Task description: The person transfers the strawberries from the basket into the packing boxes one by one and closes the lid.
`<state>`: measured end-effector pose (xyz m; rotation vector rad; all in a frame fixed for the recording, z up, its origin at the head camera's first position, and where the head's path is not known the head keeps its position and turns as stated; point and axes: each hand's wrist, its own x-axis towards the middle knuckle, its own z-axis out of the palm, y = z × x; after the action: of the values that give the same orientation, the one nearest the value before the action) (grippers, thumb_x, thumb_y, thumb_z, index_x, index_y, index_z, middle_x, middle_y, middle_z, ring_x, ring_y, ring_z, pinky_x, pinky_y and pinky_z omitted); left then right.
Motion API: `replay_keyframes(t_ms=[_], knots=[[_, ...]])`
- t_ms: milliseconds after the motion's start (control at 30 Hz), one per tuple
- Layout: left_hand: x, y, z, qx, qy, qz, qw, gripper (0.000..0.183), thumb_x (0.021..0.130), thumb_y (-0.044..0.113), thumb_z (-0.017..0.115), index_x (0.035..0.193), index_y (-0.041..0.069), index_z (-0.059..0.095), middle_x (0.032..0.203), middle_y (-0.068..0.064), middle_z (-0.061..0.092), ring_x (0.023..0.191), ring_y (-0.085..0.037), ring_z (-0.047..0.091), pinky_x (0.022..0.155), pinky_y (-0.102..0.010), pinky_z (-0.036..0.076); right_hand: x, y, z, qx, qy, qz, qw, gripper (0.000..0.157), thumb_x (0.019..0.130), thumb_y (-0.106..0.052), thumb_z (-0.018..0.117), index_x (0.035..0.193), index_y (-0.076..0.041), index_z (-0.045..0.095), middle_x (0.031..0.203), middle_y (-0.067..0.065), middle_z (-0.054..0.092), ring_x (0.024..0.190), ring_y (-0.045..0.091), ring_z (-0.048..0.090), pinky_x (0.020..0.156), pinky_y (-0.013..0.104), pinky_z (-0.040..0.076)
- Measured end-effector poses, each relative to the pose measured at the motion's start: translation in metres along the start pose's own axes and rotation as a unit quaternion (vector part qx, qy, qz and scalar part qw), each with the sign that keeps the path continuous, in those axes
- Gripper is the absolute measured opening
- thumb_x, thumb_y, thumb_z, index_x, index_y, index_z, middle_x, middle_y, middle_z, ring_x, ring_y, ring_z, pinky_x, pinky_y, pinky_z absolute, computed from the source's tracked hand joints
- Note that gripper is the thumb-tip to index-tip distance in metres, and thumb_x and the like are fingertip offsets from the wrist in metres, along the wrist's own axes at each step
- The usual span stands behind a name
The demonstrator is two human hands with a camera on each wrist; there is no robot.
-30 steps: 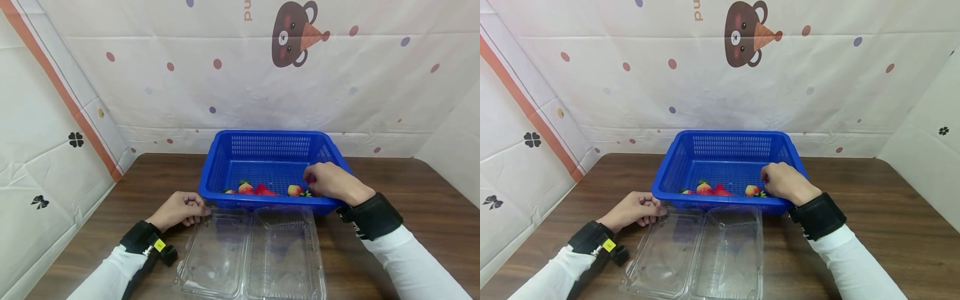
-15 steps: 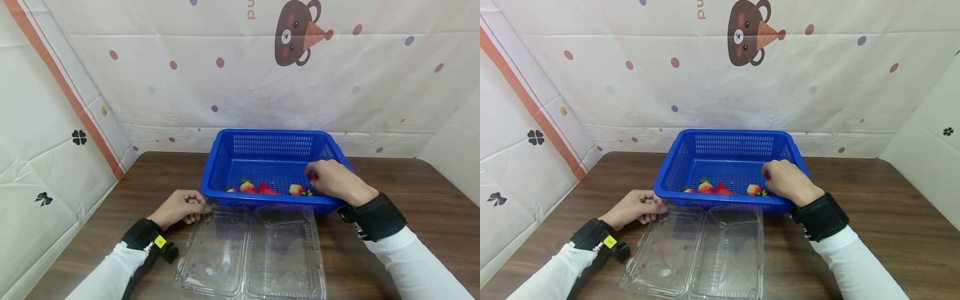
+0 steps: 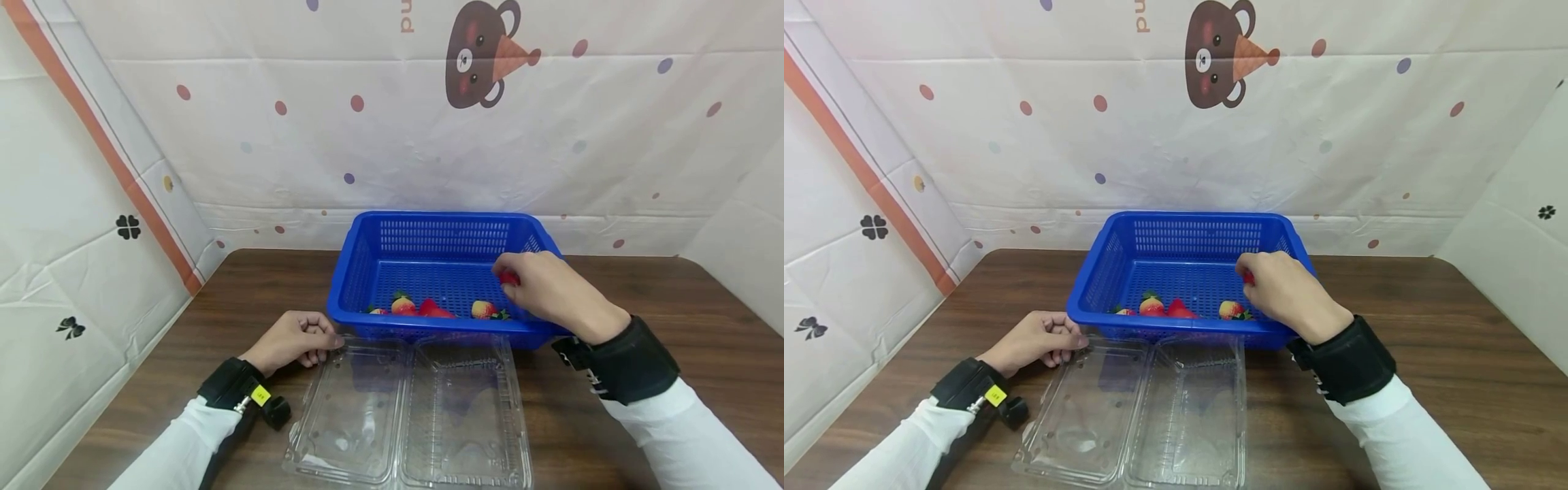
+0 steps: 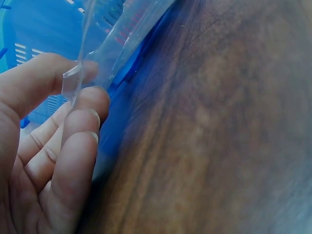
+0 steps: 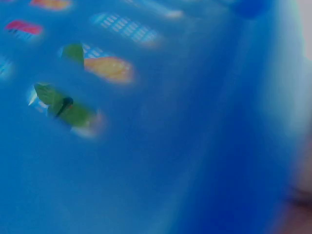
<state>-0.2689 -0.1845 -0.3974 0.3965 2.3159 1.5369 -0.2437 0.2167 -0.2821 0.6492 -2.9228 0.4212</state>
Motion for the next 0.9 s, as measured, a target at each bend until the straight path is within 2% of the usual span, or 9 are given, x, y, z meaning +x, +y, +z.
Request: replay_keyframes(t_ms=[300,500,667,900], knots=[[0.002,-0.003,0.0,-0.005,-0.001,0.003,1.0,0.033,0.079,0.029,0.079,0.086,0.001,0.063,0.061,-0.003,0.062,0.054,-0.016,0.057,0.046,-0.02,0.051,-0.005,-0.017,-0.009,-0.012,0.027,-0.002,1.0,0.023,0.087,-0.006,0.066,0.109,-0.004,0.066,0.087,0.009,0.064,0.066,0.019,0.052,0.053,0.028,0.047],[0.002,-0.004,-0.001,-0.01,-0.005,0.009,0.9999,0.034,0.08,0.028,0.079,0.087,-0.001,0.063,0.061,-0.004,0.062,0.054,-0.016,0.057,0.045,-0.02,0.051,-0.01,-0.027,-0.013,-0.011,0.043,-0.017,0.999,0.026,0.085,-0.006,0.07,0.111,-0.003,0.066,0.093,0.012,0.068,0.07,0.02,0.056,0.06,0.035,0.059],[0.001,-0.003,-0.001,-0.009,-0.003,0.009,0.9999,0.033,0.08,0.028,0.079,0.087,-0.001,0.063,0.062,-0.004,0.062,0.054,-0.016,0.057,0.046,-0.02,0.051,-0.012,-0.036,-0.015,-0.01,0.049,-0.032,0.998,0.028,0.084,-0.007,0.071,0.112,-0.004,0.066,0.1,0.012,0.069,0.081,0.022,0.061,0.07,0.044,0.061],[0.001,-0.003,-0.001,-0.01,-0.003,0.005,0.9999,0.034,0.08,0.028,0.079,0.087,-0.001,0.062,0.062,-0.004,0.062,0.055,-0.016,0.057,0.046,-0.02,0.051,-0.017,-0.05,-0.019,-0.013,0.065,-0.079,0.995,0.028,0.084,-0.005,0.072,0.111,-0.008,0.067,0.098,0.007,0.07,0.074,0.016,0.057,0.061,0.033,0.057]])
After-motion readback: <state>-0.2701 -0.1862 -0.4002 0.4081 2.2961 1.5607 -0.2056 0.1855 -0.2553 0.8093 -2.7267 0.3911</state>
